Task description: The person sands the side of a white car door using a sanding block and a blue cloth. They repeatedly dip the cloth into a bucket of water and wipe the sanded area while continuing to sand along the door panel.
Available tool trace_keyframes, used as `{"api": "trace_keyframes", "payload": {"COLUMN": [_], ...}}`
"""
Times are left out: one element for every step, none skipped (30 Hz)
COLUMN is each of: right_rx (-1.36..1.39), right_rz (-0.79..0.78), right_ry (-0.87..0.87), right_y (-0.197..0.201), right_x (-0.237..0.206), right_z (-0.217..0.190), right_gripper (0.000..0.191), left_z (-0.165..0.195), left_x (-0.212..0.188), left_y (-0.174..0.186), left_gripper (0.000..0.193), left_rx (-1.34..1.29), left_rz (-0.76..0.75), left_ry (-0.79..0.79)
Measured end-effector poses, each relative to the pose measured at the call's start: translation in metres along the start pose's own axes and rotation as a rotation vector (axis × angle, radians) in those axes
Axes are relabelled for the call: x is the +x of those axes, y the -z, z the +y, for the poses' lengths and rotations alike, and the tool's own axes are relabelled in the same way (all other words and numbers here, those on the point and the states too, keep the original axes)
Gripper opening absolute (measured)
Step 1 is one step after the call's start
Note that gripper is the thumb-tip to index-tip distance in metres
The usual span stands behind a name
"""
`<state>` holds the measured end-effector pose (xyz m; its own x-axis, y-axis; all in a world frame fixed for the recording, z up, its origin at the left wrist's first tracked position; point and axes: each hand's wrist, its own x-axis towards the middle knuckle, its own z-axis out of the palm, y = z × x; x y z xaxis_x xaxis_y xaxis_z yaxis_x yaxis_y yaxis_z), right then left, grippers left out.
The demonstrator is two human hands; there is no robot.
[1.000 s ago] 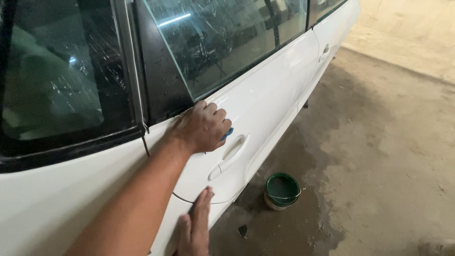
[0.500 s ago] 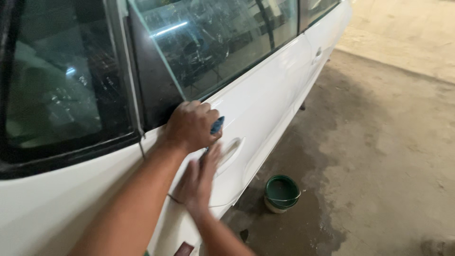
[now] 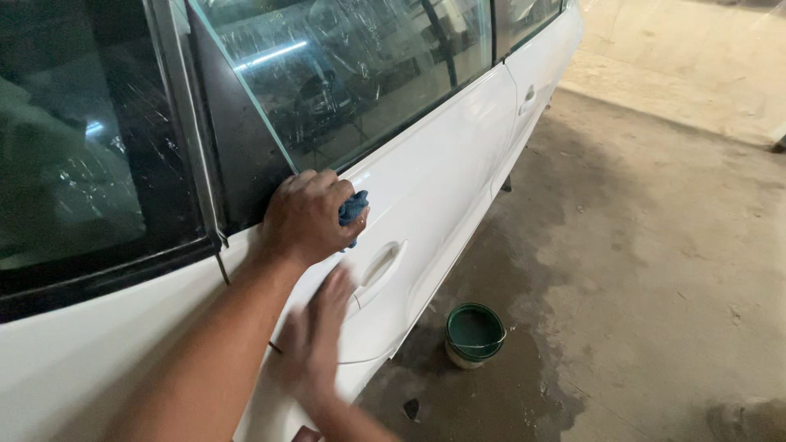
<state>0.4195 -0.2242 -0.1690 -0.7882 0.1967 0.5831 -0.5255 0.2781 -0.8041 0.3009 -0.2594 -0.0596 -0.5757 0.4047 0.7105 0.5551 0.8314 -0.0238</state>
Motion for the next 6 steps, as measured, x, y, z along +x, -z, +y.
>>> {"api": "trace_keyframes", "payload": {"right_rx": [-0.033, -0.068, -0.102, -0.142, -0.183, -0.22], "right_rz": [-0.043, -0.013, 0.019, 0.017, 0.013, 0.011], "right_ry": [0.082, 0.188, 0.296, 0.312, 0.327, 0.344], "right_y": [-0.006, -0.015, -0.02, -0.019, -0.016, -0.012], "right_x": [-0.024, -0.038, -0.041, -0.04, -0.041, -0.041], "right_z": [-0.014, -0.027, -0.033, -0.037, -0.038, -0.034], "right_gripper": [0.076, 0.077, 0.078, 0.076, 0.074, 0.072], "left_z": [-0.001, -0.002, -0.003, -0.003, -0.002, -0.003], "left_x": [-0.002, -0.004, -0.004, -0.004, -0.005, -0.004], "left_y": [0.0, 0.001, 0.002, 0.002, 0.002, 0.003], "left_gripper": [0.029, 0.029, 0.029, 0.029, 0.029, 0.029], "left_rx": [0.009, 0.011, 0.016, 0.018, 0.019, 0.025], "left_rz": [-0.019, -0.029, -0.037, -0.046, -0.054, -0.06], "left_ry": [0.012, 0.008, 0.004, -0.003, -0.002, -0.003]}}
